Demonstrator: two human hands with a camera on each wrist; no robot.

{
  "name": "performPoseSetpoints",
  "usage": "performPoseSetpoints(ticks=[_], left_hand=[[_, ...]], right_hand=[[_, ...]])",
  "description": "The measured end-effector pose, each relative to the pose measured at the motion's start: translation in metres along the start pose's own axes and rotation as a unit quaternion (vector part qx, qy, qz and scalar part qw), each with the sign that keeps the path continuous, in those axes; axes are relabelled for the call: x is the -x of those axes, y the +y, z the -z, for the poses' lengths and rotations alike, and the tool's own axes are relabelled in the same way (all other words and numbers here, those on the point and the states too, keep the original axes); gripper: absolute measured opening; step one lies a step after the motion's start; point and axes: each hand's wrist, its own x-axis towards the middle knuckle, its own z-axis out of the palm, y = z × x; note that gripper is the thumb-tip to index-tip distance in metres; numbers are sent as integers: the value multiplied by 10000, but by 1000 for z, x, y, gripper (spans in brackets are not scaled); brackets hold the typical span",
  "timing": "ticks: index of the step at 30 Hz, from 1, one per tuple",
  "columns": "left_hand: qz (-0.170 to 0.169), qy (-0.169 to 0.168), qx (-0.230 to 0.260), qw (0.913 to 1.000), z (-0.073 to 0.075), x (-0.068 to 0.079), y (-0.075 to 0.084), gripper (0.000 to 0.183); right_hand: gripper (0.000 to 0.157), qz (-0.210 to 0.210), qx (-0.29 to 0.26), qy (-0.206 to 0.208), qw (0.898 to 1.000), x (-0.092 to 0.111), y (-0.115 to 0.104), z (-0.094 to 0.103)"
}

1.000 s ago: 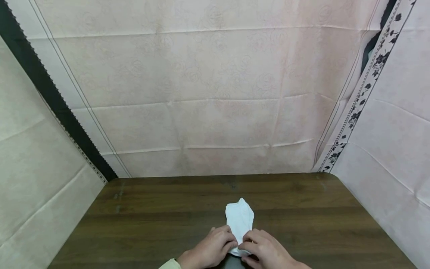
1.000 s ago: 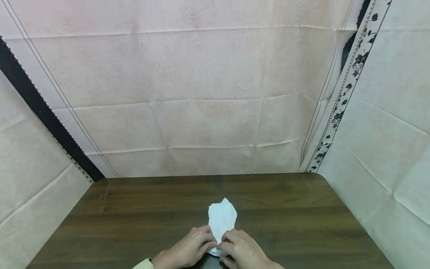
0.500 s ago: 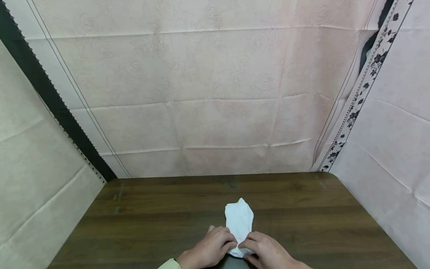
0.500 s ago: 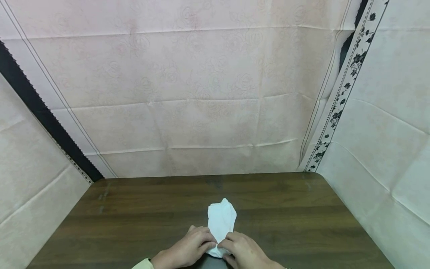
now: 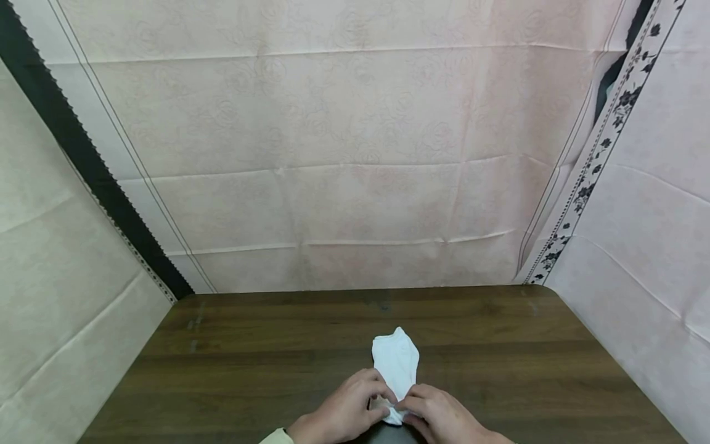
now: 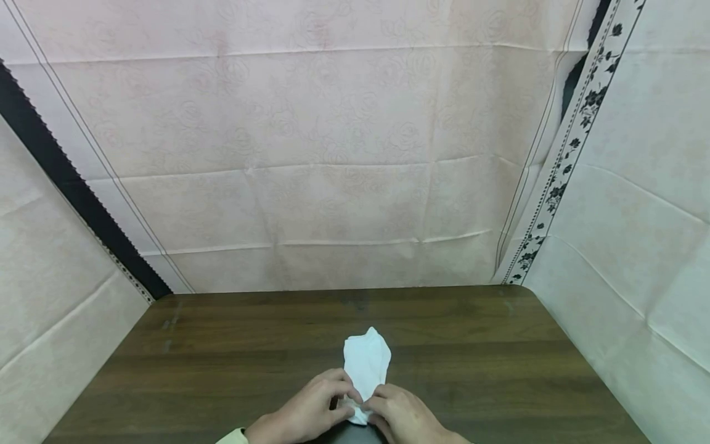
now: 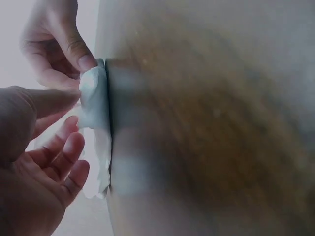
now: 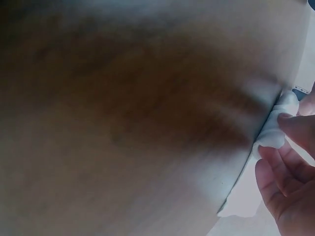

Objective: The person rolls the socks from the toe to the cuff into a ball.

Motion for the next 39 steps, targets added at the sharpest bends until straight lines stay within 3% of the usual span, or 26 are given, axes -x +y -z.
performPoseSetpoints(ticks=[10, 15, 20, 27, 31, 36, 39], left_hand=[[-192, -137, -405, 9989, 2, 1, 4, 19], [-280, -68, -495, 9984, 0, -1, 2, 21], [-235, -127, -429, 9987, -1, -2, 0, 20], [-15, -291, -266, 9992, -2, -5, -1, 14], [136, -404, -207, 9989, 0, -5, 0, 10], [159, -516, -182, 9984, 1, -7, 0, 7], [169, -577, -181, 9980, 1, -7, -1, 7]], right_hand=[[23, -352, -513, -70, 9980, 0, 2, 0], [21, -552, -486, -195, 9971, 0, 2, 1], [19, -529, -312, -206, 9979, -1, 2, 0], [15, -748, -580, -430, 9946, -1, 1, 4], [16, -663, -160, -346, 9971, -1, -2, 4], [30, -479, 602, 17, 9970, -2, -4, 0], [36, -383, 777, 103, 9962, -2, -4, -1]])
